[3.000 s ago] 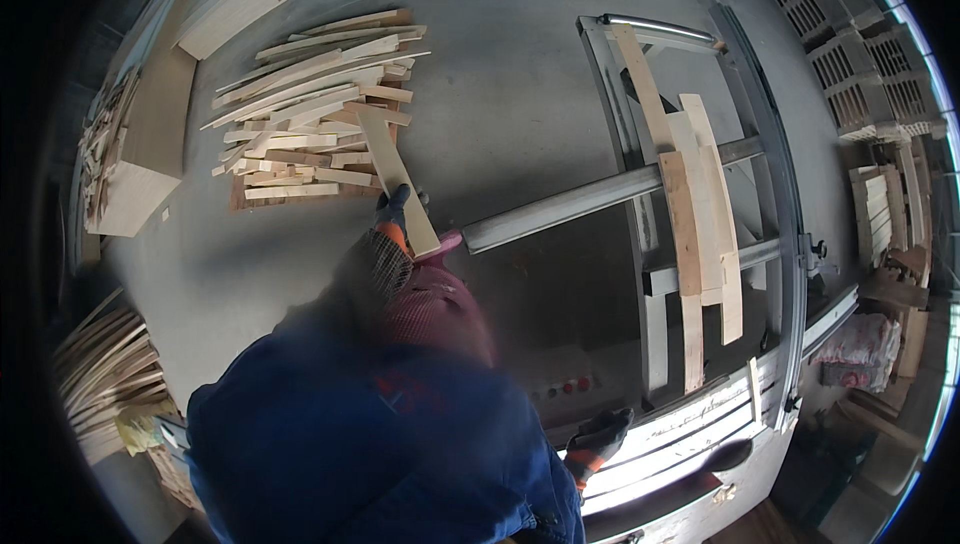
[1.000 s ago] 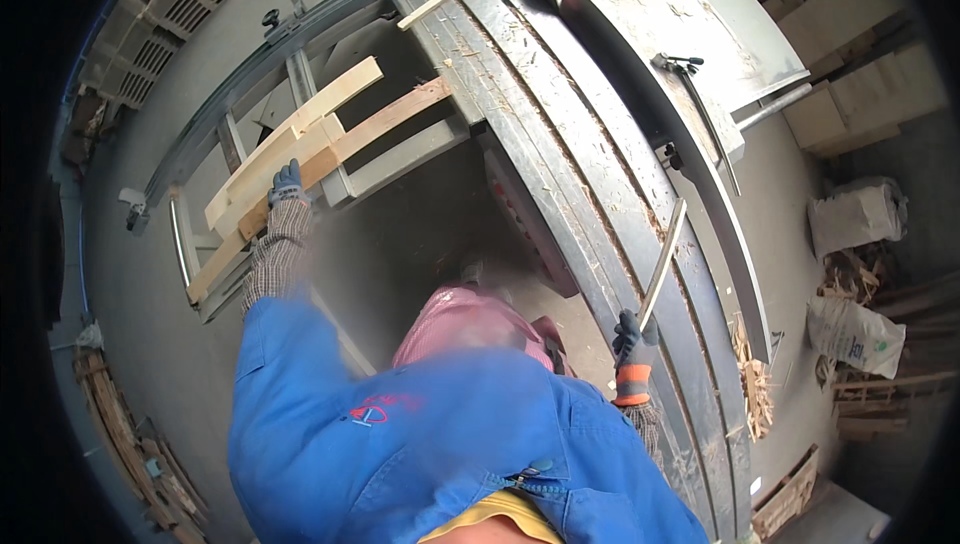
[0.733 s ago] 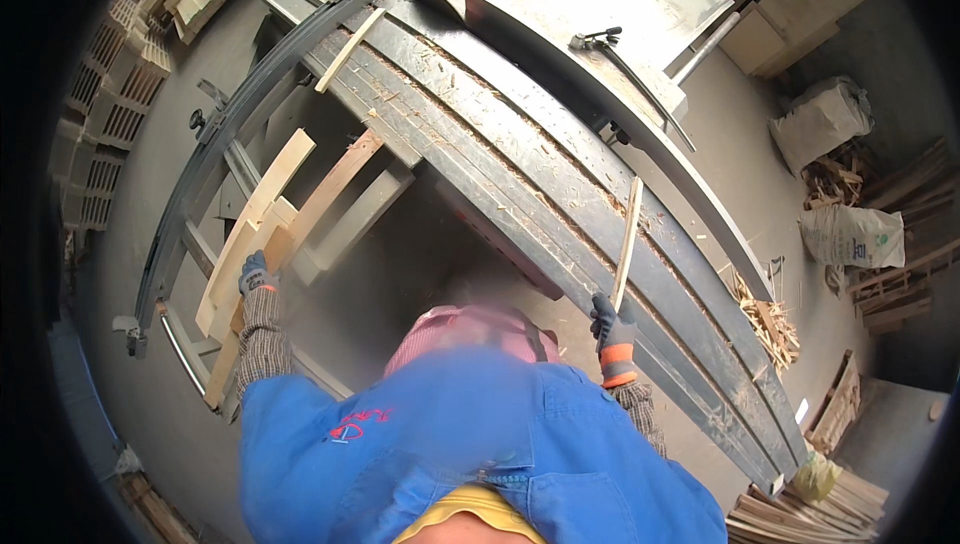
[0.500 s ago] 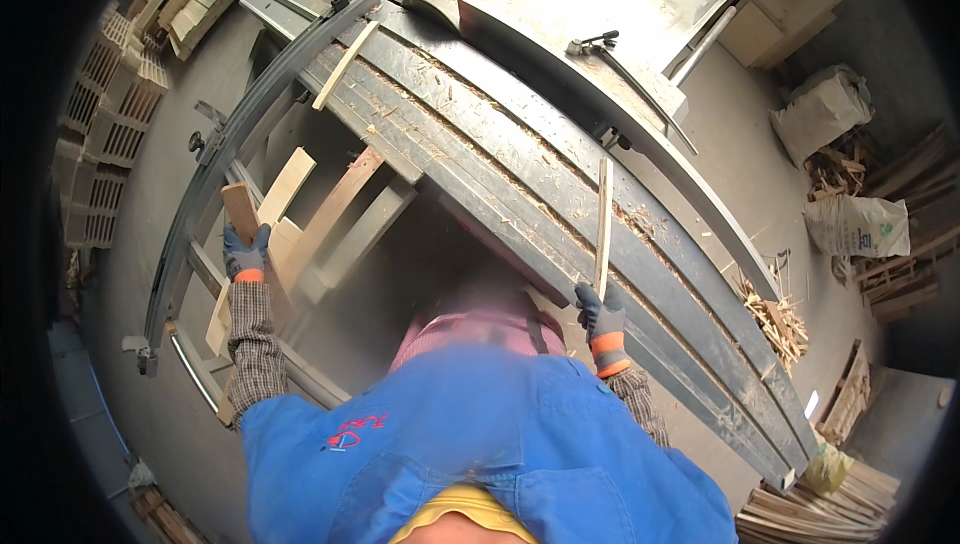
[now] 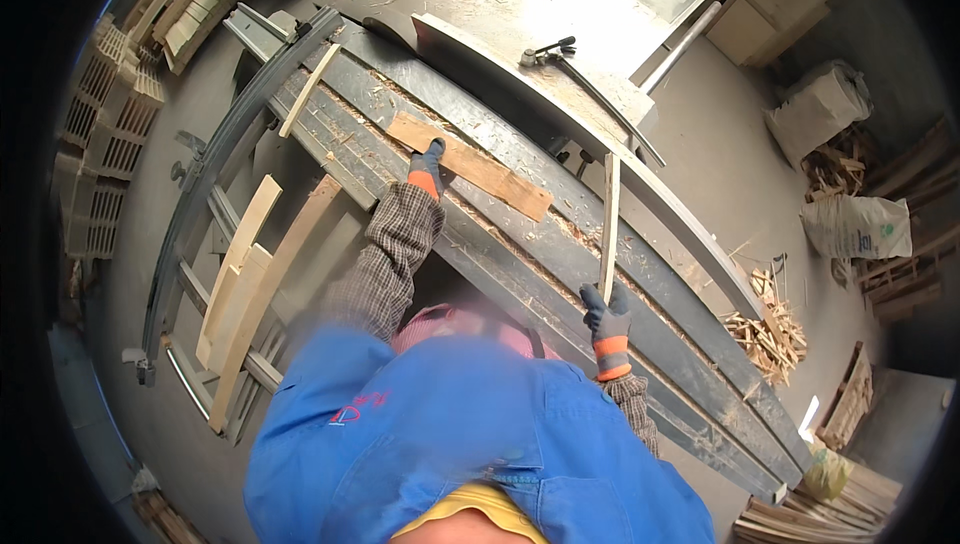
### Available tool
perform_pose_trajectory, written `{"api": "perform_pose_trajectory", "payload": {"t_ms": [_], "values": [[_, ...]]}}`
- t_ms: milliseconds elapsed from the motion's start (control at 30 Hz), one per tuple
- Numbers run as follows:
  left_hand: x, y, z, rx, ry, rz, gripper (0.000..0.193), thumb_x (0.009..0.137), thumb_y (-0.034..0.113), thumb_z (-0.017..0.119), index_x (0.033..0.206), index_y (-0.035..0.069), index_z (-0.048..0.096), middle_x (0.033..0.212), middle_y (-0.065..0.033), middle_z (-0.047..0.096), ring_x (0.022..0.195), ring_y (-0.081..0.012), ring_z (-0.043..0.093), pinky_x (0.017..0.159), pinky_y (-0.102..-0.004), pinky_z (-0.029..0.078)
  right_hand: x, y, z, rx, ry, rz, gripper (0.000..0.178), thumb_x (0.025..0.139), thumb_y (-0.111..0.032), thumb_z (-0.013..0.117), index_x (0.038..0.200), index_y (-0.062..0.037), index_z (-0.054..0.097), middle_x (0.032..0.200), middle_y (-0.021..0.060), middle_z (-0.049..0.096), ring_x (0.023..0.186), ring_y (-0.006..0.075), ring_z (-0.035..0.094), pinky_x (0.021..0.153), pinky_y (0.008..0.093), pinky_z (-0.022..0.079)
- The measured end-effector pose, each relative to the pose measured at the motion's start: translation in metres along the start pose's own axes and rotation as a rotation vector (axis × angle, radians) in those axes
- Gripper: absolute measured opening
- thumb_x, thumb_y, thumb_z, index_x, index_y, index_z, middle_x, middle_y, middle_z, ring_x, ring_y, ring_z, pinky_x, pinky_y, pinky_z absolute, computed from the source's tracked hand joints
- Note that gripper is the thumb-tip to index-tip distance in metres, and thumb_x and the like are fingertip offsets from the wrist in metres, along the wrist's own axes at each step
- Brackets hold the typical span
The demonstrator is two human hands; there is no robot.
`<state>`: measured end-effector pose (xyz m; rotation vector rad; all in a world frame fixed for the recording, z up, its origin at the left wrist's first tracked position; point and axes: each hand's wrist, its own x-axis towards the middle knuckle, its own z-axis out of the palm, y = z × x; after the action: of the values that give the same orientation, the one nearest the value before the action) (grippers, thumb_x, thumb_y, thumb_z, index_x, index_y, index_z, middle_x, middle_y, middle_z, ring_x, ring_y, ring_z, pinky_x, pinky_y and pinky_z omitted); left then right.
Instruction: The person repeatedly picks up wooden planks from a pile, places them on a table saw, and cuts them into smaller pieces using a push stick. The cut pieces are then set aside on the table or floor.
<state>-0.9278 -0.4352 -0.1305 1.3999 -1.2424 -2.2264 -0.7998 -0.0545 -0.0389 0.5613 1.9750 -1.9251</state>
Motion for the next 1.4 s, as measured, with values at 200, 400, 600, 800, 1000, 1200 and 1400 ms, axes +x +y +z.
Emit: {"api": "perform_pose_trajectory", "payload": {"t_ms": [200,400,600,800,1000,1200,1400], "values": [[0.069,-0.053,0.101,-0.060,-0.132,0.210,0.067,0.070,0.037,0.079,0.115,-0.003,0.050,0.092,-0.0175,0.063,0.075,-0.0256,0.061,0.062,-0.0400,0.051,0.026,-0.003,-0.052,-0.007,0.063,0.068,0.028,0.077,-0.019,0.074,0.092,-0.0050,0.056,0.068,-0.0006,0.056,0.048,0.0058,0.043,0.042,0.0222,0.033],[0.013,-0.006,0.169,1.133,0.192,0.254,0.074,0.075,0.034,0.074,0.131,0.005,0.037,0.124,-0.0208,0.050,0.107,-0.0379,0.055,0.094,-0.0430,0.043,0.051,0.013,-0.085,-0.190,0.092,0.105,0.036,0.074,-0.022,0.077,0.099,-0.0017,0.060,0.080,0.0024,0.061,0.067,0.0085,0.054,0.058,0.0233,0.044],[-0.026,-0.076,0.139,1.454,-0.009,0.773,0.073,0.082,0.038,0.063,0.139,0.003,0.032,0.143,-0.0186,0.029,0.131,-0.0327,0.031,0.108,-0.0403,0.030,0.090,0.014,-0.085,-0.334,-0.016,0.028,0.041,0.074,-0.023,0.077,0.105,0.0003,0.061,0.078,0.0037,0.061,0.062,0.0088,0.050,0.054,0.0237,0.041],[-0.019,-0.079,0.158,1.654,0.054,0.731,0.078,0.085,0.053,0.050,0.142,0.006,0.027,0.150,-0.0169,0.019,0.140,-0.0291,0.015,0.114,-0.0409,0.013,0.114,-0.007,-0.079,-0.213,-0.168,0.145,0.056,0.078,-0.018,0.072,0.126,-0.0014,0.048,0.086,0.0057,0.063,0.070,0.0090,0.056,0.053,0.0218,0.044],[-0.018,-0.080,0.157,1.727,0.072,0.731,0.077,0.086,0.055,0.047,0.143,0.006,0.027,0.150,-0.0153,0.019,0.140,-0.0290,0.013,0.114,-0.0394,0.011,0.120,-0.035,-0.075,-0.266,-0.360,0.210,0.057,0.086,-0.026,0.057,0.139,-0.0180,0.039,0.069,0.0039,0.056,0.047,0.0078,0.045,0.042,0.0213,0.036],[0.015,-0.055,0.155,1.681,0.206,0.737,0.074,0.085,0.052,0.050,0.140,0.006,0.033,0.149,-0.0132,0.024,0.139,-0.0283,0.017,0.113,-0.0405,0.015,0.139,-0.029,-0.053,-0.241,-0.387,0.244,0.053,0.087,-0.023,0.055,0.138,-0.0163,0.043,0.069,0.0036,0.058,0.046,0.0077,0.044,0.043,0.0222,0.036],[0.018,-0.031,0.154,1.681,0.202,0.662,0.072,0.084,0.051,0.053,0.139,0.008,0.035,0.148,-0.0116,0.025,0.138,-0.0267,0.018,0.111,-0.0406,0.021,0.152,-0.029,-0.026,-0.235,-0.406,0.214,0.052,0.086,-0.017,0.050,0.136,-0.0096,0.043,0.066,0.0043,0.060,0.046,0.0074,0.045,0.042,0.0213,0.035]]}}
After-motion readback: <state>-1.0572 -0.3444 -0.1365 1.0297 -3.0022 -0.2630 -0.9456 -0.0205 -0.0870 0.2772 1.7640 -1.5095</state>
